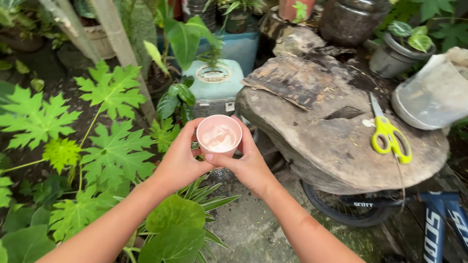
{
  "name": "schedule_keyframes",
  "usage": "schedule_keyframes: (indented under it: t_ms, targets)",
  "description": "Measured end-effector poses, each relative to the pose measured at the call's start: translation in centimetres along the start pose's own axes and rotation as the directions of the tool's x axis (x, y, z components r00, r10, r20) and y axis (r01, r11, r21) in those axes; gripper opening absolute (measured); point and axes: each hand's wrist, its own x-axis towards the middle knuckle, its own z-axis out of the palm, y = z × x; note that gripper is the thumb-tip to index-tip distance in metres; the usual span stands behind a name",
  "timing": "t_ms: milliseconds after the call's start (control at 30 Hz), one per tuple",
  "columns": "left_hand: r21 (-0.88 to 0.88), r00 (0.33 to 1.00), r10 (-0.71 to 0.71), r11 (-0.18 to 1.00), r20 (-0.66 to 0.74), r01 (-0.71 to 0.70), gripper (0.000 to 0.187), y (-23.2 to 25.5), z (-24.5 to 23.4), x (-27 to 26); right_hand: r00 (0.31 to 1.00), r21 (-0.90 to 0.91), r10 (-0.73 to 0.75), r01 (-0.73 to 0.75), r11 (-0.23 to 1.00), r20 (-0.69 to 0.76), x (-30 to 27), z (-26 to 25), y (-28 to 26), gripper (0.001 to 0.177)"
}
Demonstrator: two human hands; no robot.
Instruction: Watering several potted plants in an outdoor garden using a cup to scoop water from a bucket.
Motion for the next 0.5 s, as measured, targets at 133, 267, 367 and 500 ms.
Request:
schedule_keyframes:
  t_ms: [133, 267, 367, 500]
  targets:
    - [-0.039, 0.998, -0.003, 0.999, -0.056, 0.001, 0.091, -2.4, -1.0, -1.5, 0.996, 0.001, 0.003, -0.003, 1.0, 0.093, 0.5, 1.4, 1.0, 0.099]
    - [-0.002, 0.996, -0.034, 0.999, -0.088, 0.034, 0.098, -3.0, -2.0, -3.1, 0.981, -0.008, -0.085, 0.088, 0.996, 0.175, 0.8, 2.3, 2.3, 0.087]
    - [0.192, 0.991, 0.055, 0.981, -0.123, -0.031, 0.101, -5.5, -2.5, -4.2, 0.971, -0.019, -0.086, 0.092, 0.996, 0.222, 0.9, 2.7, 2.5, 0.085]
    - [0.417, 0.976, -0.193, 0.882, -0.1, 0.217, 0.069, -12.1, -1.7, -7.4, 0.961, -0.088, -0.021, 0.047, 0.995, 0.275, 0.6, 2.9, 2.9, 0.088]
